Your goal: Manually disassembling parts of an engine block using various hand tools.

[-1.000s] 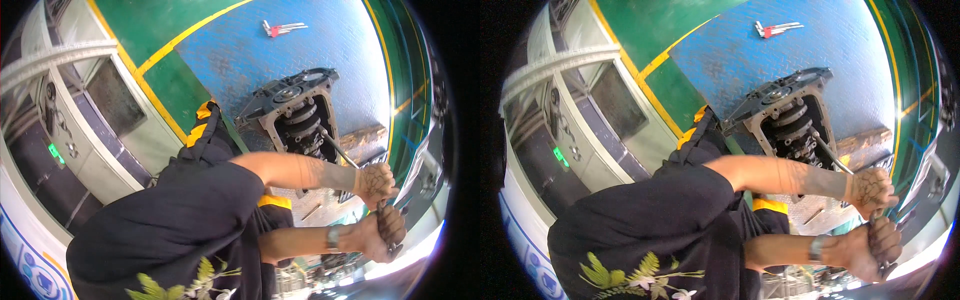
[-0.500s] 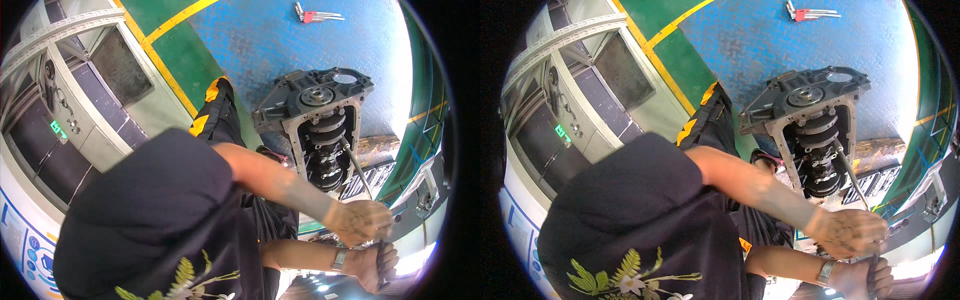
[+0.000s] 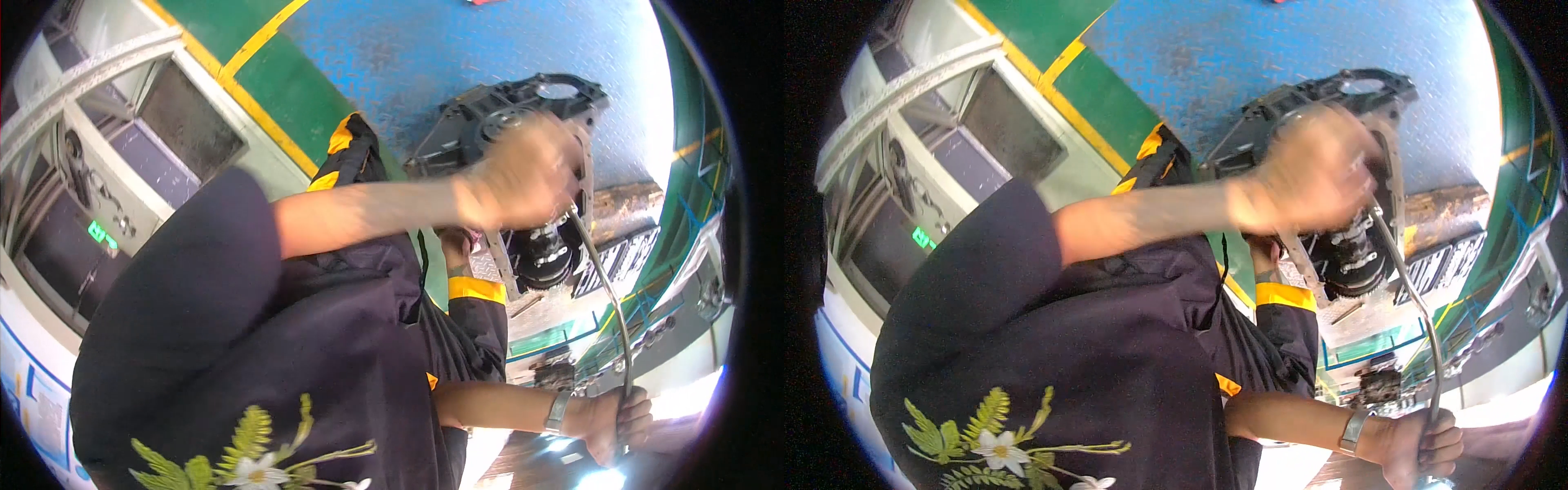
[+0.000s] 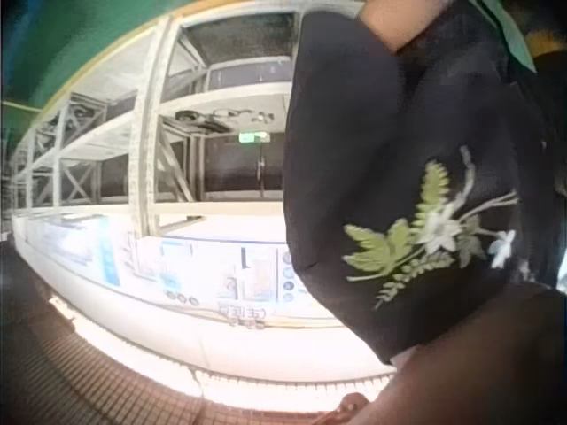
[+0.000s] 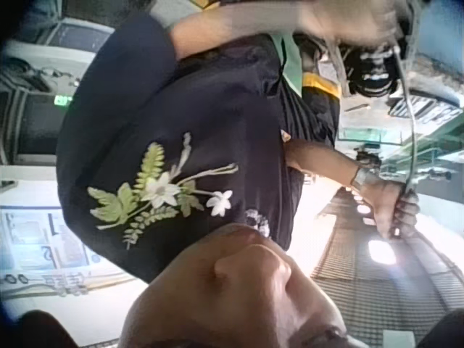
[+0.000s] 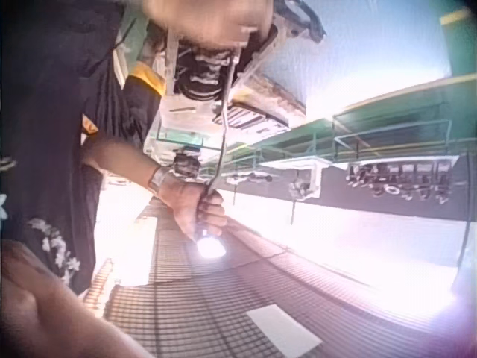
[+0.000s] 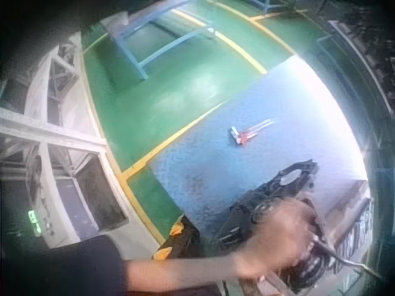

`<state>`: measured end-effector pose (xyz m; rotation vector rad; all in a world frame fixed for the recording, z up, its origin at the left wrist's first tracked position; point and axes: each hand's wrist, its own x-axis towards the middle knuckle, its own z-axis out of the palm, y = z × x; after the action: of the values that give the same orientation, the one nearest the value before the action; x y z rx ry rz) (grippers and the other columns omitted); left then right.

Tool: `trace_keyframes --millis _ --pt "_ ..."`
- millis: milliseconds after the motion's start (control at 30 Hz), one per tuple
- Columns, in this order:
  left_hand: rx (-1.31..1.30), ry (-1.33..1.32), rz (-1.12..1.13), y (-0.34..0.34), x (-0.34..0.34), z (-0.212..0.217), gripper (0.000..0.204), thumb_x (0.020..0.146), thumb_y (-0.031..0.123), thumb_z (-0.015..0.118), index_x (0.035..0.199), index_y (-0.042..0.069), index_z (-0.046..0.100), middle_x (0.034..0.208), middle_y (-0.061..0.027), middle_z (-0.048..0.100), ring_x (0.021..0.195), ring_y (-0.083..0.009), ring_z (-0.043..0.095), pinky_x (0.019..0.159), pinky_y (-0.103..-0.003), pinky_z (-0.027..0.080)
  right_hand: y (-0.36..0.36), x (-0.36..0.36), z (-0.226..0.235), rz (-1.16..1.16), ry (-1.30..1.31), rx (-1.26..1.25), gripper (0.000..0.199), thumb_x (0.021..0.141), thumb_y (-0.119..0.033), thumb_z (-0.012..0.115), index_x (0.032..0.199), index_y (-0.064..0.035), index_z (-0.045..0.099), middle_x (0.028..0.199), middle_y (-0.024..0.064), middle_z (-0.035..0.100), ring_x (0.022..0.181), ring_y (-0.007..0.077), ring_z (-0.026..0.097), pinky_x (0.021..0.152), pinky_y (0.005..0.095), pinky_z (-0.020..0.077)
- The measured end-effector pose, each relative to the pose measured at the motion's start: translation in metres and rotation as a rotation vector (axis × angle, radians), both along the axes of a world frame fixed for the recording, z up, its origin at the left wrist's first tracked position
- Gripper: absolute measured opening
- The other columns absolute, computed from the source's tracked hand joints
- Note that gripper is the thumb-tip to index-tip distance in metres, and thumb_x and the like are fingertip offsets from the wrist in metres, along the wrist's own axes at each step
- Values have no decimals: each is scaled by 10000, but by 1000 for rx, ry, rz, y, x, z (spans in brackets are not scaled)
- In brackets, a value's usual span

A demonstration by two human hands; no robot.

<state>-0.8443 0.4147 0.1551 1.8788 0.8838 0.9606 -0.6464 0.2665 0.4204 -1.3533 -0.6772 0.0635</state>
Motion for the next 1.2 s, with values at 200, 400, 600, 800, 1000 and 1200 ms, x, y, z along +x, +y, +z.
trace_keyframes --millis 200,400,600,800,1000,1200 --pt "-170 250 21 -5 -37 -74 641 960 532 615 1095 -94 626 1110 -229 604 1037 -376 606 904 -457 518 16 -33 -7 139 -18 10 370 765 -285 497 562 -207 198 579 -37 189 559 122 226 562 333 196" --pt "-356 449 -195 0 -19 -101 792 891 664 641 972 -122 698 1193 -317 562 1118 -413 521 1012 -504 443 24 -59 -16 -253 -295 -48 354 745 -327 468 578 -200 183 607 -33 190 576 141 217 569 357 192" --pt "-430 310 -215 12 -16 -117 851 890 696 611 1031 -141 685 1207 -330 542 1149 -429 521 1017 -489 433 -10 -22 -11 276 30 64 390 735 -436 503 583 -195 237 605 -22 201 584 142 211 594 348 182" --pt "-359 509 -320 12 -20 -119 846 929 683 553 1080 -142 658 1228 -312 520 1174 -428 530 1013 -500 443 -18 0 -13 275 96 97 467 747 -491 510 597 -202 175 607 -21 167 572 135 188 572 335 150" --pt "-426 385 -178 38 -9 -29 720 923 510 657 1286 -103 557 1251 -285 540 1227 -425 537 1056 -491 446 9 -8 -17 481 104 148 319 876 -368 517 712 -95 509 782 134 502 774 246 491 718 374 385" --pt "-49 -593 -1050 28 65 170 491 852 97 632 1312 -36 523 1249 -222 601 1183 -323 584 1020 -445 500 11 7 -7 -73 -926 -638 361 963 -68 656 1277 98 592 1257 225 680 1062 260 717 913 356 591"
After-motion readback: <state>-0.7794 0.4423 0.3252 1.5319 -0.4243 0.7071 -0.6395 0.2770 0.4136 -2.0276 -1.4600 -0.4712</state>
